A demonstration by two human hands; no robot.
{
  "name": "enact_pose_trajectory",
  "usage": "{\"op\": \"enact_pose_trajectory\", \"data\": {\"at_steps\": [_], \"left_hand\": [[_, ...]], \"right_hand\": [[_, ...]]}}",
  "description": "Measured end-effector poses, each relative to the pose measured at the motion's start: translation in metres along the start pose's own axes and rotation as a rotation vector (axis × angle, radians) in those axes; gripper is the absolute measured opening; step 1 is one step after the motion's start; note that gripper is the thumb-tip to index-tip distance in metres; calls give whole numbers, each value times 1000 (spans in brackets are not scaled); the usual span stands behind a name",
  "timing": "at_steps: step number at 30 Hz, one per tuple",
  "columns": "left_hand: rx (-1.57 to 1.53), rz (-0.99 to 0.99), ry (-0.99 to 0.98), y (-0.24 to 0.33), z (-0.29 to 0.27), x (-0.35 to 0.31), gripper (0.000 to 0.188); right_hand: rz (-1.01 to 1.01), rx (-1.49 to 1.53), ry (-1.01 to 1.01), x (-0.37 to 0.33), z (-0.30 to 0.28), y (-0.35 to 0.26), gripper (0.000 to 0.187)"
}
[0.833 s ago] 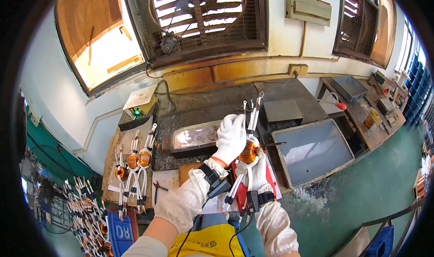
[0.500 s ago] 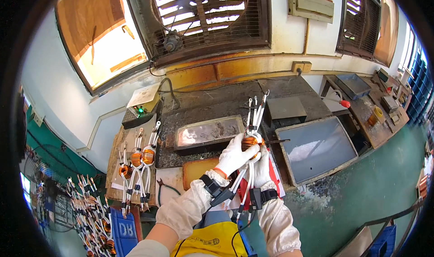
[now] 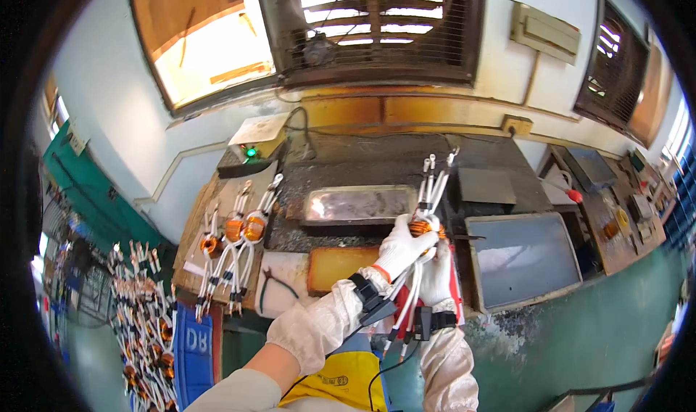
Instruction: Dipping the leads of copper coils into a molten solder bath for tinning and cleaning the solder surface.
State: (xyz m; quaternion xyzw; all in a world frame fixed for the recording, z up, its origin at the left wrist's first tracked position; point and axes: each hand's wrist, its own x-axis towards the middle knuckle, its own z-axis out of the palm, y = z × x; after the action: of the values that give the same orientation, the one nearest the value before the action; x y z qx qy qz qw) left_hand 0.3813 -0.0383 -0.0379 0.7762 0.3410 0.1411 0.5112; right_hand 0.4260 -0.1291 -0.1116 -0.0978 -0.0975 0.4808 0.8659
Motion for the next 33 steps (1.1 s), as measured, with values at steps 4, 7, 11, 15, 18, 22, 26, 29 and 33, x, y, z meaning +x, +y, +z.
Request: {"op": "enact_pose_trajectory", "data": {"at_steps": [4,7,11,15,18,22,26,29,33], "left_hand": [[-256,21,65,-11,-13,7,76],[-288,4,140,-5,-31,9,74],[-511,48,365,-4,-87,1,58],[-695,117,366,-68,-150,27,56],[-382,87,484,-92,-212,0,66],[-148,-23,625,-174,-286,-4,69],[298,-212,753,-191,-355,-35,79],[456,-349,798,-197,-382,-42,76],[529,-404,788,-216,-399,-34,81]], "right_hand": [[62,-91,-33,4,-5,0,62],[230,-117,-77,2,-30,-16,54],[221,-5,-18,1,4,-11,58],[215,-58,5,2,3,-6,59],[210,-47,11,0,3,-8,56],[212,-30,8,0,2,-10,53],[209,-22,-1,1,1,-9,51],[203,-19,15,0,4,-8,50],[202,-21,26,0,3,-10,49]]}}
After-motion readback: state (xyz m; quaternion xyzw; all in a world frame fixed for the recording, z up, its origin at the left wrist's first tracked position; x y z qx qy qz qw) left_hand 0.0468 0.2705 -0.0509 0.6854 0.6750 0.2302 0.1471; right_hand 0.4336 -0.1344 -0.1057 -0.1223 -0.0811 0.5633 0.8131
